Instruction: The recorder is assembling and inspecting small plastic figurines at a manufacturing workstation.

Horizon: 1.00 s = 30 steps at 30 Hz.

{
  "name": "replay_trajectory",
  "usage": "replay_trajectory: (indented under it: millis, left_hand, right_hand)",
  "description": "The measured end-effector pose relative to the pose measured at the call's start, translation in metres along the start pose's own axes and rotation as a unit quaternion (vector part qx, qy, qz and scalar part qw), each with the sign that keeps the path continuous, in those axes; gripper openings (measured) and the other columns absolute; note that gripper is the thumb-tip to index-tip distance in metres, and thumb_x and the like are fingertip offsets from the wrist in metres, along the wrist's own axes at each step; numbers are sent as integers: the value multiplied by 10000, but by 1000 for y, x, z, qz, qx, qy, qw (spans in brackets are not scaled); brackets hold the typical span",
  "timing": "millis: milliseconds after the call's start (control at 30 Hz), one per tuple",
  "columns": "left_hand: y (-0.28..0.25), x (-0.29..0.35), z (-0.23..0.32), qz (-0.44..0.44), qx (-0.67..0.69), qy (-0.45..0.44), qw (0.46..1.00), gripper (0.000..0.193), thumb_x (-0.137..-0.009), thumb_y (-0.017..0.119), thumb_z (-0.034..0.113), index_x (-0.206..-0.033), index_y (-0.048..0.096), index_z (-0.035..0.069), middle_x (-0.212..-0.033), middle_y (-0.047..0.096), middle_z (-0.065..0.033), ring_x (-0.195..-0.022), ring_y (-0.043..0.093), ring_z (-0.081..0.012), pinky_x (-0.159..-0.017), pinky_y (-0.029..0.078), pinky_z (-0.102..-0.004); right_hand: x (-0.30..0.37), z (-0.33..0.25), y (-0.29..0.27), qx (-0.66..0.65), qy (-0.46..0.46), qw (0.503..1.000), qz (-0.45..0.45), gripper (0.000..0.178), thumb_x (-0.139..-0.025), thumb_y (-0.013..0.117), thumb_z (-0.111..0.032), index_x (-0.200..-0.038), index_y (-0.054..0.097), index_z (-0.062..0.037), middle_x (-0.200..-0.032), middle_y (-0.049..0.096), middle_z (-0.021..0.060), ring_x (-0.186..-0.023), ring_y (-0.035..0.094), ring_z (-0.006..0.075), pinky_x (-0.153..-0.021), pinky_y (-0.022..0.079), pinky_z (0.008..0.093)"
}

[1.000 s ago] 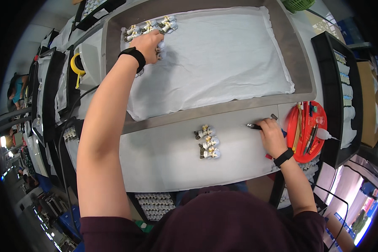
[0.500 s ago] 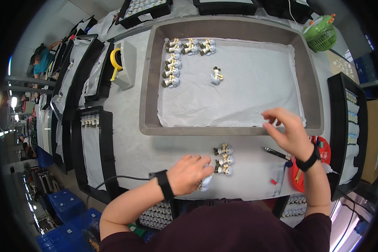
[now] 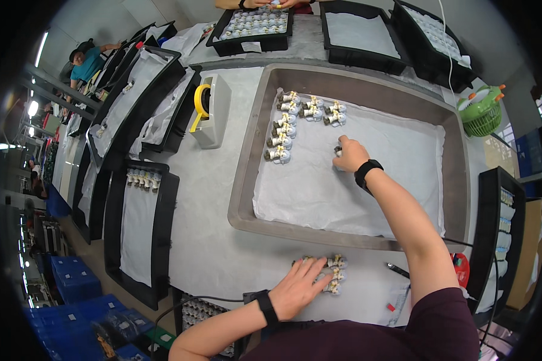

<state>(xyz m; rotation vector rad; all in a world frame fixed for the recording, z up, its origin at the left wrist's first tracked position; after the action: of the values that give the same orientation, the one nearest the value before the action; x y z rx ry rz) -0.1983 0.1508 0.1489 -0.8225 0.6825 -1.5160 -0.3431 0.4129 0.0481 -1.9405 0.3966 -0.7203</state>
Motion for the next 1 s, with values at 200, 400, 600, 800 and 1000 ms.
replay_trajectory:
  millis: [200,400,600,800,1000]
  left_hand:
    - [-118,-27,-16,9,37,21,999,494,-681,665,102,-1123,462,18,-1076,502,-162,-986,500,-322,-827,421,-375]
    - [-147,-136,-119,20,-137,-30,990,470,-651,681,101,-1064,470,28,-1017,492,-161,-935,509,-321,-776,439,-377]
    - [-118,-237,-228,35,-252,-116,960,461,-700,579,62,-1147,466,66,-1188,379,-220,-1033,469,-354,-834,453,-396]
    - [-116,-269,-270,78,-248,-168,951,464,-705,556,40,-1153,475,128,-1118,403,-206,-980,490,-357,-814,451,-423]
    - [-122,-275,-280,100,-180,-212,955,521,-675,592,-1,-1158,473,153,-1038,432,-201,-986,474,-362,-833,434,-417]
  right_hand:
    - [-25,-30,-51,-37,-199,972,122,440,-621,646,-75,-1047,544,-31,-932,570,166,-928,534,317,-802,446,379]
    - [-48,-22,-56,15,-226,962,151,677,-566,653,-9,-1198,442,-133,-1196,377,174,-1108,362,369,-869,425,402]
    - [-60,-16,-35,6,-224,973,56,850,-507,714,-94,-1283,386,-205,-1354,241,158,-1149,331,382,-941,393,394]
    - [-69,-21,-41,30,-207,977,33,856,-473,749,-122,-1257,413,-196,-1232,340,152,-1069,416,346,-865,448,406]
    - [-87,-17,-39,33,-174,984,21,817,-425,786,-135,-1165,438,-146,-1088,382,159,-937,528,363,-788,479,397]
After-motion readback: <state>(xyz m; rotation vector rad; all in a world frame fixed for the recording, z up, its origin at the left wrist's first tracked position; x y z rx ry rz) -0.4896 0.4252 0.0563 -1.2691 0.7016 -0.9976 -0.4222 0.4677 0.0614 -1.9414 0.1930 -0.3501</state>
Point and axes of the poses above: each hand's wrist, its own x-axis away from the middle knuckle, its own y-axis out of the palm, z = x × y, the point moved 10 cm from there along -x, towards the middle knuckle
